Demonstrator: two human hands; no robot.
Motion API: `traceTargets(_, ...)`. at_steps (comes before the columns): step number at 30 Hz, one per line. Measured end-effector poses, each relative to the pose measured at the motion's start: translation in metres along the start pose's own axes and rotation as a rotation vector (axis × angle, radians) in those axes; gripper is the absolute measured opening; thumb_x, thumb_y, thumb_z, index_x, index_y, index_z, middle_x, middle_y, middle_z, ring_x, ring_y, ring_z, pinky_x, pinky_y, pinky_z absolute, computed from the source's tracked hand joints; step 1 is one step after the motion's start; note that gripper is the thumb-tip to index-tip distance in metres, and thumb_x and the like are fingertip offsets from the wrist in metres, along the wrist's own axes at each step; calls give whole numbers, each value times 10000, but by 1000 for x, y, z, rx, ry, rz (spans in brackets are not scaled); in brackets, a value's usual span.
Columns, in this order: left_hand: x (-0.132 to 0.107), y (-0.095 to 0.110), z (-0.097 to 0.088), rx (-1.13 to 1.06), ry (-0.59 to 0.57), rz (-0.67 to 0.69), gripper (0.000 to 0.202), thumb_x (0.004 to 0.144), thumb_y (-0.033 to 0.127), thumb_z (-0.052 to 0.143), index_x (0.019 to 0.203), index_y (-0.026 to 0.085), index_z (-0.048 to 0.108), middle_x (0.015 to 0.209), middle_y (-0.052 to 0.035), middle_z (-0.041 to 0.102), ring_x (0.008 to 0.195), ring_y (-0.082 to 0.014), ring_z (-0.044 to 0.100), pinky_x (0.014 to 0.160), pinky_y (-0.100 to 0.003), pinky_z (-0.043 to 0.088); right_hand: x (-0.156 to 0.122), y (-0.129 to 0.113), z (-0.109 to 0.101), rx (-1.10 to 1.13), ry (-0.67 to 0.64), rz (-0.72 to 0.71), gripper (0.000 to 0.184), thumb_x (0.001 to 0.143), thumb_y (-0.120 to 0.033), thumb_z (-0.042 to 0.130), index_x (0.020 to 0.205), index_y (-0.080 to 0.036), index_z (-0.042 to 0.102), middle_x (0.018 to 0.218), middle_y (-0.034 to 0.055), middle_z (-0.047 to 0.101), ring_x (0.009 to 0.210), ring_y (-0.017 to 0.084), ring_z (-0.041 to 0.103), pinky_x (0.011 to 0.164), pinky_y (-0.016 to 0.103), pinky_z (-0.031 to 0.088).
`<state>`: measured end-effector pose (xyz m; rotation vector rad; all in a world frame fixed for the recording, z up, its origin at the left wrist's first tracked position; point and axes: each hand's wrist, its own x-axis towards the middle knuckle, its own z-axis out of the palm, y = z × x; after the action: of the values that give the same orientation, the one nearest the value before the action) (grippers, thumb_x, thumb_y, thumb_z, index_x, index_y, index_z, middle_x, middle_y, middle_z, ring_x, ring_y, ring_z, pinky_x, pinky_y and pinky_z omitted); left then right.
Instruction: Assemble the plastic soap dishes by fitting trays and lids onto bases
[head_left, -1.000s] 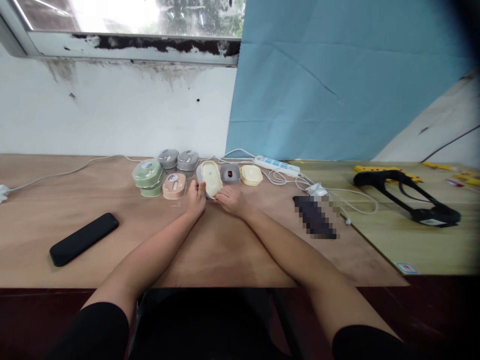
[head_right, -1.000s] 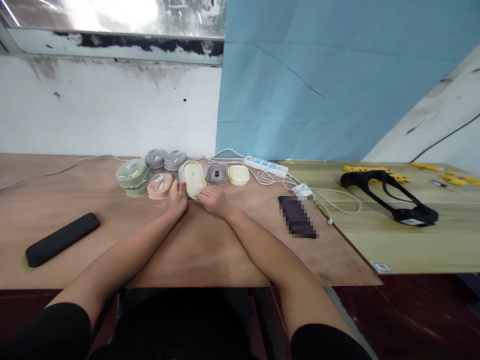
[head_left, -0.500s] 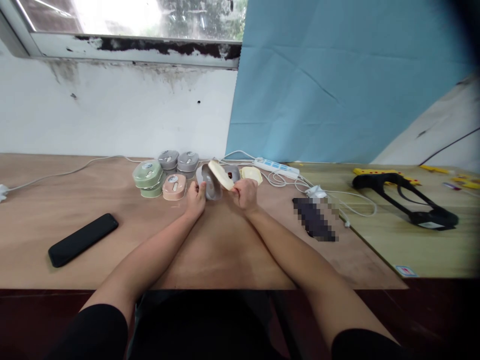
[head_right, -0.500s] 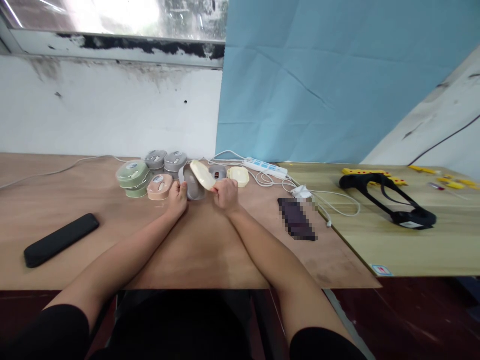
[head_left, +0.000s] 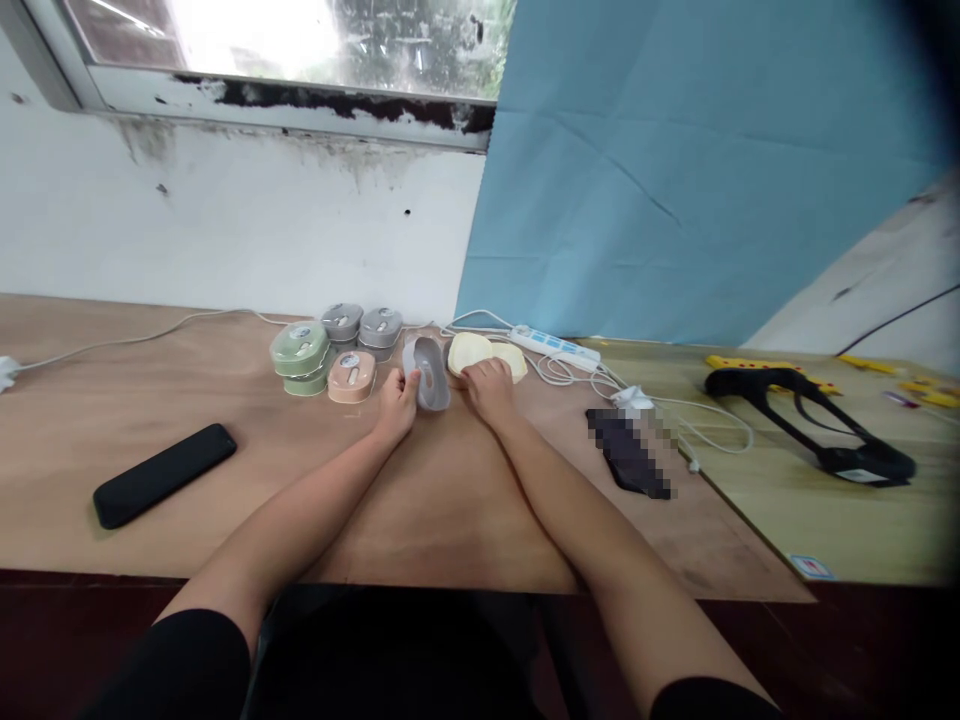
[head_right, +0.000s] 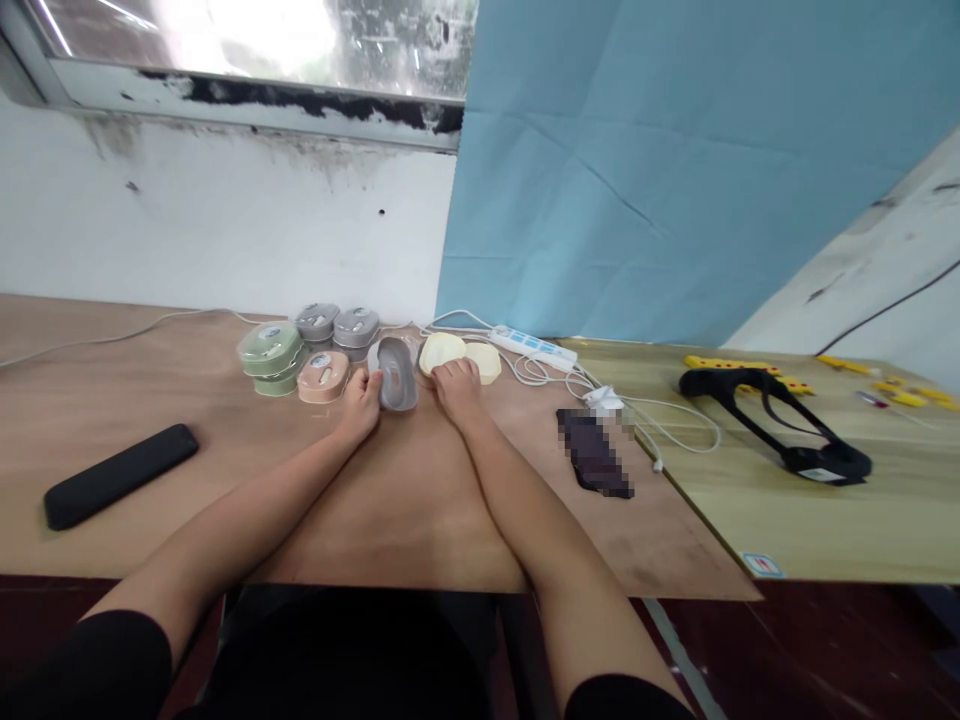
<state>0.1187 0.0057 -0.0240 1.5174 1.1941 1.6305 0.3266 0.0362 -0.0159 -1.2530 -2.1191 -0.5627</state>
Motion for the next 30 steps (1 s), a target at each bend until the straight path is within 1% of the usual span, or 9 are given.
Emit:
traceTargets(4,0,3,-1,35,10,0,448,860,610,481,712,189,448,655,28,466,614,-121,453,567,-239,336,-1,-1,1,26,-46,4,239,908,-182,480,1016,-209,691,954,92,627,950,239,479,956,409,295)
traceTargets(6,0,4,-2,35,9,-1,443,861,603,485,715,186,457,660,25,476,618,-122,456,567,-240,337,-2,1,1,48,-38,21,268,889,-160,497,1069,-219,688,1045,99,616,1010,247,472,976,424,289)
traceTargets(8,-1,4,-2,23,1,4,440,867,599,478,718,186,457,658,24,479,614,-122,456,561,-240,337,-3,2,1,55,-20,49,286,882,-152,500,1082,-222,692,1107,108,603,1044,255,464,964,426,305)
traceTargets(10,-1,4,-1,14,0,9,445,869,605,471,709,191,441,641,30,463,598,-121,446,549,-238,327,-4,3,1,47,-4,75,288,878,-155,503,1075,-220,702,1116,114,603,1037,260,465,933,417,330)
traceTargets(15,-2,0,0,10,4,-1,454,859,621,475,706,197,422,625,39,437,572,-116,419,533,-237,306,-2,5,4,33,14,86,296,869,-159,512,1084,-225,704,1037,104,630,978,254,480,885,404,355)
traceTargets(21,-1,3,0,-18,2,3,458,852,629,478,720,191,457,659,21,480,602,-127,451,557,-243,333,3,5,12,38,25,111,328,890,-164,469,1136,-217,679,1134,128,603,1065,283,468,931,435,366)
traceTargets(26,-1,6,-2,19,1,13,442,867,603,476,706,192,445,661,17,481,617,-130,454,576,-248,344,4,1,12,101,8,71,412,908,-220,444,1299,-171,562,1228,157,563,1155,304,454,987,463,385)
traceTargets(28,-1,6,-2,30,6,7,442,867,601,478,701,193,445,650,18,479,612,-130,452,573,-249,342,4,1,12,129,0,63,422,899,-219,445,1301,-155,556,1236,166,564,1173,311,453,1007,486,380)
traceTargets(30,-1,6,-2,18,7,-3,445,859,611,484,707,193,458,645,19,484,608,-131,456,573,-249,345,3,1,12,153,-11,72,407,889,-208,445,1268,-143,580,1222,173,576,1175,314,455,1011,498,382)
